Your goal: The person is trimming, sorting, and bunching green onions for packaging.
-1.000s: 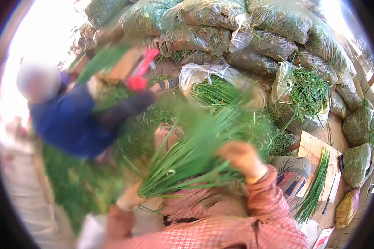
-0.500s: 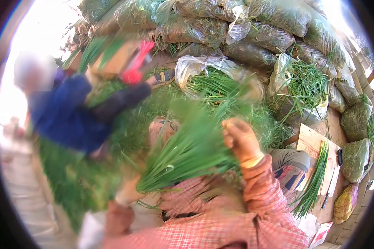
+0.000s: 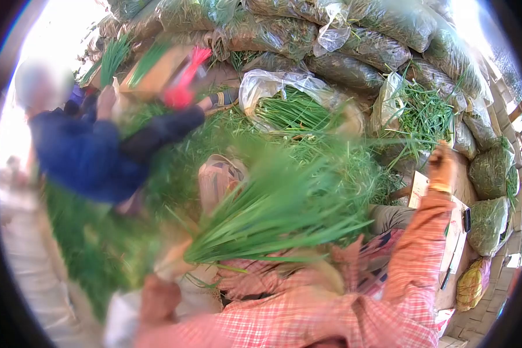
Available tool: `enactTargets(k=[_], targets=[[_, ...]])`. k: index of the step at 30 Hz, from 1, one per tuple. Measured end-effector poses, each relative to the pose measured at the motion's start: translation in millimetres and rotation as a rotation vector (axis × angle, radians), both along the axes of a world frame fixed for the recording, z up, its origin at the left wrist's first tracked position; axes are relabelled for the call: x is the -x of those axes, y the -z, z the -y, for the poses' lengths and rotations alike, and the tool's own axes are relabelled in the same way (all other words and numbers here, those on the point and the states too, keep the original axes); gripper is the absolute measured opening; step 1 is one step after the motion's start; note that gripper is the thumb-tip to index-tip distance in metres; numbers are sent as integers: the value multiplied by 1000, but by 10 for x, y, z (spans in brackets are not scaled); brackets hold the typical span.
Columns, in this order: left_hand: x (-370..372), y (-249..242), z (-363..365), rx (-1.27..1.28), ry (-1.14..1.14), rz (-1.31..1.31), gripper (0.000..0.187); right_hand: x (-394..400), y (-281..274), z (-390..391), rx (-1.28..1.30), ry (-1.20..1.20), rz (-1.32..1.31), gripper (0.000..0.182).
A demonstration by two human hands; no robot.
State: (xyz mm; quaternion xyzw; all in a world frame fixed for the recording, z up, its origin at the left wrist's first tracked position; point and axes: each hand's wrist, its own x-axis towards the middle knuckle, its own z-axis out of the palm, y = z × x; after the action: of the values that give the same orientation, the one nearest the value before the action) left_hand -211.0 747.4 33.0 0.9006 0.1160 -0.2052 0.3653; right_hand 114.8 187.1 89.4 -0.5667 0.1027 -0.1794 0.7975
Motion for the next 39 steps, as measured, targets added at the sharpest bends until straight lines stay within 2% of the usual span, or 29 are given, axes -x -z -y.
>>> enactTargets(k=[2,3,4,6,7,8,9,10,11,12,13,14,15,17,20,21,23,24,26,27,30,33,35,37,39], targets=[[103,96,-13,43,-48,30,43,-110,-133,552,205,285,-22,17],[158,150,-23,62,-73,46,43,-293,150,1368,-102,110,160,13],[224,270,-66,118,-96,63,43,-307,198,1585,-79,233,161,9],[313,515,-140,231,-136,97,43,-362,510,1844,257,333,-45,15],[294,496,-125,243,-132,83,43,-360,674,1670,598,323,-209,19],[260,454,-103,254,-127,68,43,-343,841,1446,1043,259,-264,23],[246,435,-82,263,-124,54,43,-287,944,1063,1348,188,-192,28],[262,492,-104,277,-115,66,44,-154,864,497,1381,59,-47,32],[305,586,-161,288,-105,74,44,132,374,-368,1063,-191,-159,27],[314,564,-176,266,-91,96,44,285,222,-880,896,-325,-128,28],[321,542,-191,244,-77,118,45,437,69,-1295,694,-520,-221,28],[278,430,-134,195,-57,156,45,522,58,-1596,579,-699,-156,26],[236,363,-109,149,-36,196,45,629,-29,-1837,442,-857,-214,22],[272,442,-178,43,-20,146,47,775,-47,-2156,117,-1008,-303,18],[225,264,-69,-38,-11,81,43,852,-9,-2330,21,-937,-337,14],[185,194,-30,-53,-4,64,41,835,-5,-2312,78,-914,-303,14],[212,354,-79,41,29,90,36,743,-4,-2153,191,-863,-241,15],[255,432,-100,90,43,101,34,600,57,-2002,241,-729,-181,17],[238,439,-60,178,3,141,32,246,95,-1608,120,-446,-116,17],[162,378,1,221,-16,164,30,38,84,-1277,54,-331,-101,15],[-41,-153,211,38,-45,-71,58,-516,28,88,-152,-18,-38,11],[80,75,109,127,-76,-33,59,-830,357,1379,-381,248,91,9],[21,-58,188,128,-105,-101,58,-802,595,1513,-277,342,-23,11],[1,-65,186,204,-99,-120,57,-593,836,1120,165,150,-371,14],[19,109,87,357,-62,-87,55,-346,808,332,501,-135,-506,18]])
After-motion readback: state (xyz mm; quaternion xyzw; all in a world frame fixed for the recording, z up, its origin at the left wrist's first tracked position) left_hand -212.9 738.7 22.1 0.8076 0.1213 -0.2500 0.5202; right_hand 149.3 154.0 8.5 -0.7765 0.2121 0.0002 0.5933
